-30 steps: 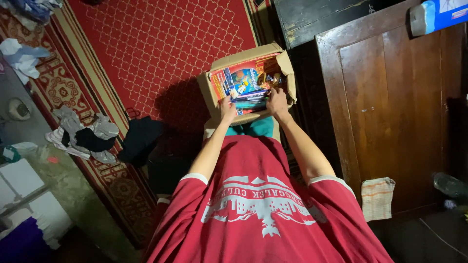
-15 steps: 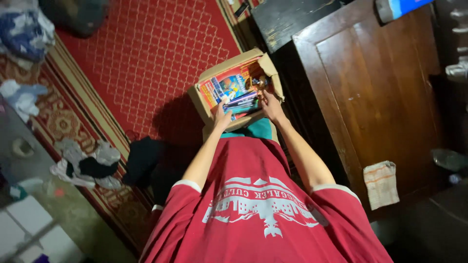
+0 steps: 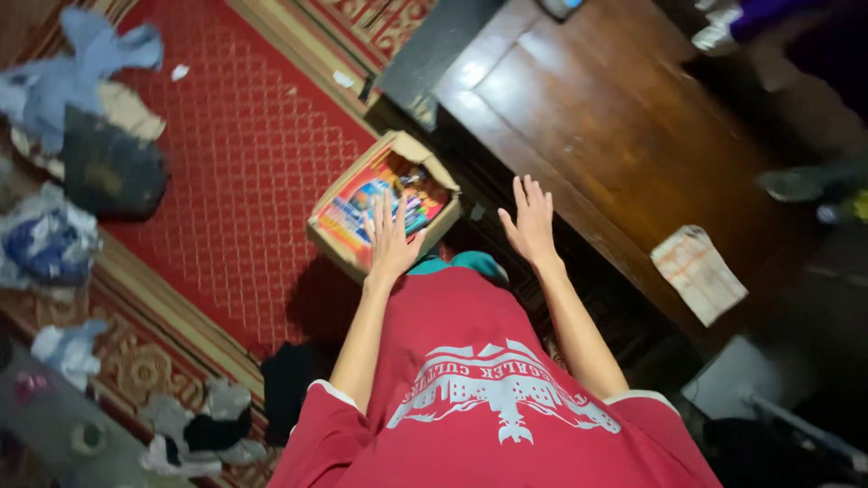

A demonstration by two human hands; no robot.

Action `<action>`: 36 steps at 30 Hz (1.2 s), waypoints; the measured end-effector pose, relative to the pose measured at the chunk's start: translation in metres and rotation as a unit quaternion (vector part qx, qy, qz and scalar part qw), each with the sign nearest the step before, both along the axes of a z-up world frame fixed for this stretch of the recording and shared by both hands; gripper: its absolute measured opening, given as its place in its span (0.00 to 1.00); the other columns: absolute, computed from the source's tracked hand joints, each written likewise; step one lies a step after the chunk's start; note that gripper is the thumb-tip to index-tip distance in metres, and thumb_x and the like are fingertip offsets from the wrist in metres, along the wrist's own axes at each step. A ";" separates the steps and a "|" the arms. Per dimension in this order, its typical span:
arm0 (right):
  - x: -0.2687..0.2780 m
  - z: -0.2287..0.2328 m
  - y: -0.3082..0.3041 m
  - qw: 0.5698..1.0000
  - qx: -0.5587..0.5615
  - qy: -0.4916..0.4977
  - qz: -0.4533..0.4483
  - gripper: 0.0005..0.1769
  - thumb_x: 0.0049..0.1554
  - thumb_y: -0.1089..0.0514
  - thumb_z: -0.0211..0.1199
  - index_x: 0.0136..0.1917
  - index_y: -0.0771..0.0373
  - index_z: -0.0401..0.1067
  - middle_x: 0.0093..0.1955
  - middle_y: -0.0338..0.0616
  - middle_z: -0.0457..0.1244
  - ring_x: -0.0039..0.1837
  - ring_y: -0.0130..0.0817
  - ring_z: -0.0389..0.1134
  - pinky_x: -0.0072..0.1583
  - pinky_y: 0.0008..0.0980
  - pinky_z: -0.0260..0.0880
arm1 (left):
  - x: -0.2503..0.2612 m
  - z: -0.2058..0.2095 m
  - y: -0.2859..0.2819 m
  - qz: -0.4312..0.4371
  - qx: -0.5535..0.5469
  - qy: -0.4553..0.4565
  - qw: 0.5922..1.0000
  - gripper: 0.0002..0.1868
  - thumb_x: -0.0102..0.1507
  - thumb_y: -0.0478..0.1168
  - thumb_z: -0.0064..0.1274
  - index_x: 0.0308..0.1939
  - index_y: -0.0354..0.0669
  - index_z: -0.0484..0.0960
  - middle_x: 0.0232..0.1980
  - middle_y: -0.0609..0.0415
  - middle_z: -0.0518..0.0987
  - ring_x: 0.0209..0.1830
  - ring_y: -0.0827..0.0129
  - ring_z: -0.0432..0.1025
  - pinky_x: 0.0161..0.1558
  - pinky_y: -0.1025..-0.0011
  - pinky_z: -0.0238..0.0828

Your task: The recorder is seen organizing various items like pens, rulers, and tissues into a box and then cleaning the table surface with a cloth.

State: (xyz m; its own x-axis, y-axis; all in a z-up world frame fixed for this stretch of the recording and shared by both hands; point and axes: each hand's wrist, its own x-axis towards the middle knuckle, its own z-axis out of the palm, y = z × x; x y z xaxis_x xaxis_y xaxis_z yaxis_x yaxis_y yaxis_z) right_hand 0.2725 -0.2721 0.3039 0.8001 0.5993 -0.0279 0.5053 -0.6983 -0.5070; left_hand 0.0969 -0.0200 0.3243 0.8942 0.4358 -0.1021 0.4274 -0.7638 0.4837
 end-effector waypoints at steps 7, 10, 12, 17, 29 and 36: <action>-0.005 0.035 -0.116 0.993 -0.016 0.000 -0.119 0.45 0.62 0.46 0.61 0.83 0.65 0.48 0.84 0.65 0.42 0.84 0.61 0.39 0.79 0.60 0.33 | 0.048 0.028 -0.073 -0.093 0.013 0.016 0.996 0.48 0.63 0.58 0.57 0.81 0.48 0.52 0.84 0.41 0.40 0.84 0.44 0.32 0.74 0.35 0.24; -0.013 0.032 -0.166 0.986 -0.008 0.010 -0.169 0.45 0.62 0.45 0.61 0.83 0.65 0.47 0.84 0.64 0.41 0.84 0.61 0.38 0.79 0.60 0.32 | 0.061 0.024 -0.111 -0.125 0.006 -0.030 0.992 0.48 0.64 0.58 0.56 0.81 0.48 0.52 0.85 0.41 0.41 0.85 0.45 0.34 0.77 0.34 0.27; -0.019 0.033 -0.191 0.979 -0.010 0.027 -0.204 0.45 0.62 0.44 0.59 0.83 0.64 0.47 0.84 0.63 0.41 0.85 0.59 0.38 0.80 0.59 0.31 | 0.070 0.018 -0.130 -0.139 0.027 -0.004 0.990 0.49 0.62 0.61 0.57 0.81 0.50 0.53 0.85 0.41 0.41 0.85 0.45 0.35 0.75 0.33 0.27; -0.025 0.026 -0.232 0.961 0.004 0.049 -0.272 0.43 0.65 0.39 0.52 0.83 0.64 0.45 0.84 0.62 0.41 0.84 0.58 0.38 0.79 0.59 0.30 | 0.098 0.012 -0.163 -0.206 0.020 -0.020 0.978 0.56 0.57 0.69 0.58 0.80 0.48 0.53 0.84 0.40 0.43 0.83 0.43 0.37 0.75 0.34 0.29; -0.014 -0.022 -0.277 0.891 0.026 0.084 -0.446 0.35 0.69 0.42 0.36 0.83 0.61 0.47 0.85 0.59 0.42 0.85 0.54 0.40 0.80 0.60 0.29 | 0.211 -0.035 -0.182 -0.335 0.015 -0.033 0.941 0.46 0.67 0.67 0.48 0.83 0.50 0.55 0.86 0.41 0.45 0.86 0.46 0.39 0.77 0.35 0.28; -0.003 -0.021 -0.295 0.865 0.065 0.103 -0.487 0.40 0.67 0.38 0.39 0.84 0.61 0.44 0.84 0.62 0.40 0.85 0.54 0.37 0.79 0.60 0.28 | 0.257 -0.026 -0.212 -0.372 0.012 -0.015 0.928 0.52 0.62 0.71 0.48 0.81 0.49 0.51 0.84 0.40 0.43 0.83 0.45 0.39 0.74 0.34 0.29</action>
State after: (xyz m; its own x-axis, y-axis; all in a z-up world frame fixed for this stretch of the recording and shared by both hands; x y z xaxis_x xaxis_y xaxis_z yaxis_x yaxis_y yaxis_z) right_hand 0.2691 -0.5675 0.2830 0.9132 -0.3474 -0.2133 -0.4011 -0.6726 -0.6219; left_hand 0.3538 -0.2316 0.2985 0.9508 -0.3019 -0.0698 -0.2367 -0.8530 0.4652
